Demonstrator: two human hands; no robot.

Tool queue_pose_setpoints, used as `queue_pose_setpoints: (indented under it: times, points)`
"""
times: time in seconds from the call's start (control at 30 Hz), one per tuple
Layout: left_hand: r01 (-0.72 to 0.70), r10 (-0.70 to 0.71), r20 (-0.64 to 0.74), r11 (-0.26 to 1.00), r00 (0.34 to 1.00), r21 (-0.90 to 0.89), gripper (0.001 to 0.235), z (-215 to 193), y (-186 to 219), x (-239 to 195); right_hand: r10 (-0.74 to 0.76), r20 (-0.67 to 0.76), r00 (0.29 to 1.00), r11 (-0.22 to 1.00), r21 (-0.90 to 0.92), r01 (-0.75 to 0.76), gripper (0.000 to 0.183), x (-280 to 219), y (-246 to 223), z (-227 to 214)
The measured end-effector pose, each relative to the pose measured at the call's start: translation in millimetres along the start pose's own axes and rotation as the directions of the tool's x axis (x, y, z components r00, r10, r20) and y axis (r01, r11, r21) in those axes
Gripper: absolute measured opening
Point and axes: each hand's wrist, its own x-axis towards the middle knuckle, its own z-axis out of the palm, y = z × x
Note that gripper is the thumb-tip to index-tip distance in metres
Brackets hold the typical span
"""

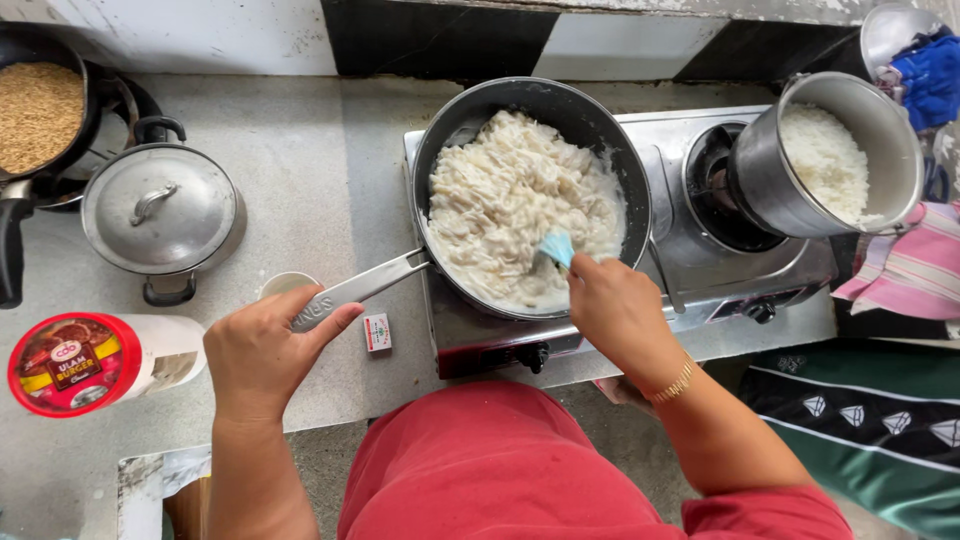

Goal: The person stirs a white mixture in a pan on a stove using a spatula.

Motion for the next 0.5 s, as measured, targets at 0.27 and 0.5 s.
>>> queue_pose_setpoints:
  times: [0.27,0.5]
  points:
    - [-0.031,0.031,-0.048,1.0,0.998,-0.001,0.056,-4.2,3.5,2.1,0.162,0.161,0.974,0.958,0.21,-0.194,0.02,105.8,13.5,-4.0]
    - [-0.006,0.008,-0.032,0.999,0.999,0.033,0.058,-2.3,3.5,-0.4,0.019,0.123,0.992,0.997,0.066,-0.027,0.024,104.3,22.1,-86.9]
